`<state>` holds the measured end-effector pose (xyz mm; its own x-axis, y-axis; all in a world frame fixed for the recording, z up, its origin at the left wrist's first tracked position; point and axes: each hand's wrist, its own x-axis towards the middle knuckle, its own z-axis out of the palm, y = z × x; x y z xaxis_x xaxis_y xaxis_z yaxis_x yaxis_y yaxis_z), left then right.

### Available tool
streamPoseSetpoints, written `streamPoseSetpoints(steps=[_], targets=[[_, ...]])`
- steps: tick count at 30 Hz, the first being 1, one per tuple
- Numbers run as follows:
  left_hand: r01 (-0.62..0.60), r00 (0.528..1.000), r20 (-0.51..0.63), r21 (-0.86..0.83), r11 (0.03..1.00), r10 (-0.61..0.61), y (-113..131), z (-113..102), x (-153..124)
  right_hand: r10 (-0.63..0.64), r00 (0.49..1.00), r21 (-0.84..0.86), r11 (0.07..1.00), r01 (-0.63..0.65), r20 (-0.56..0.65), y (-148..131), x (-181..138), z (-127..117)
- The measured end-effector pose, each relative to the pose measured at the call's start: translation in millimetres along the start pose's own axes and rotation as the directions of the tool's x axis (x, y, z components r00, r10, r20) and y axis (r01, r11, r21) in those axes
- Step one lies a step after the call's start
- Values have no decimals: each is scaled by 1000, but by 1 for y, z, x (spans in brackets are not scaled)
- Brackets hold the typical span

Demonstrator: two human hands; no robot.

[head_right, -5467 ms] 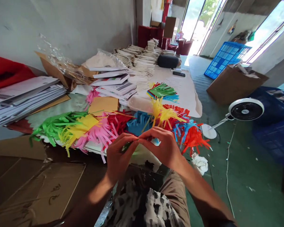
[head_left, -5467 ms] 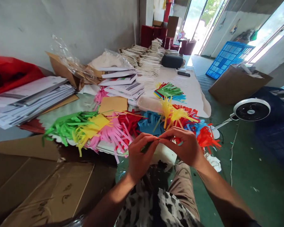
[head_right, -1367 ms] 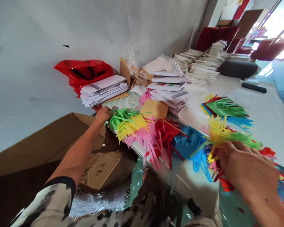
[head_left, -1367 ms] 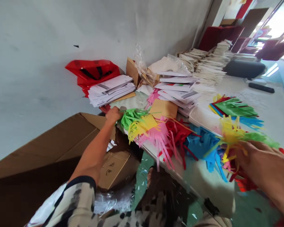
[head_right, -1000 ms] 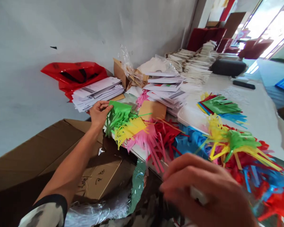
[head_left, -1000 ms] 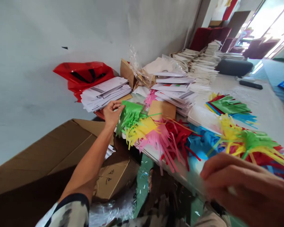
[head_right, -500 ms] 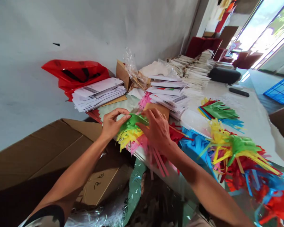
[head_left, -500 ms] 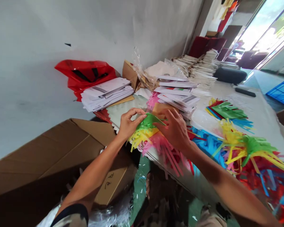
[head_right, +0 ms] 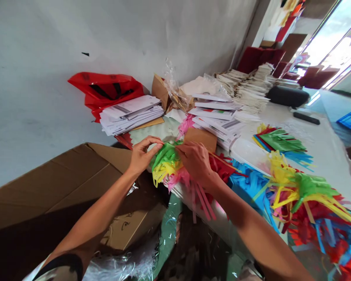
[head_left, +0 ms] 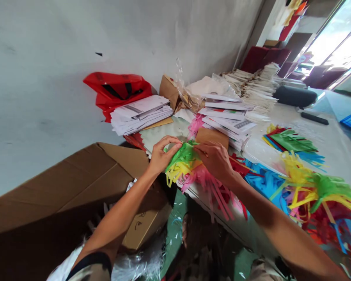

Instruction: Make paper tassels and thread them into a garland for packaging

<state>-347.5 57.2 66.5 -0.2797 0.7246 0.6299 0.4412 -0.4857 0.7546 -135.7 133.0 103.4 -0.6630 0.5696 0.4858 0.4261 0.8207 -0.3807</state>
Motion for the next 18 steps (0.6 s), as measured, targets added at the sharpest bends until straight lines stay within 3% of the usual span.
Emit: streamPoseSetpoints(steps=[7,13,18], targets=[[-72,997,-6,114,991,74,-3,4,-1,-7,1000,198,980,6,1,-5,-3,2],[-95,994,-44,158,983,103,-20,-3,1,185,973,270,952,-143,-135,6,-2,2],[-117,993,28,175,978,114,-22,-5,2,71,994,195,979,-54,-82,10,-4,6]])
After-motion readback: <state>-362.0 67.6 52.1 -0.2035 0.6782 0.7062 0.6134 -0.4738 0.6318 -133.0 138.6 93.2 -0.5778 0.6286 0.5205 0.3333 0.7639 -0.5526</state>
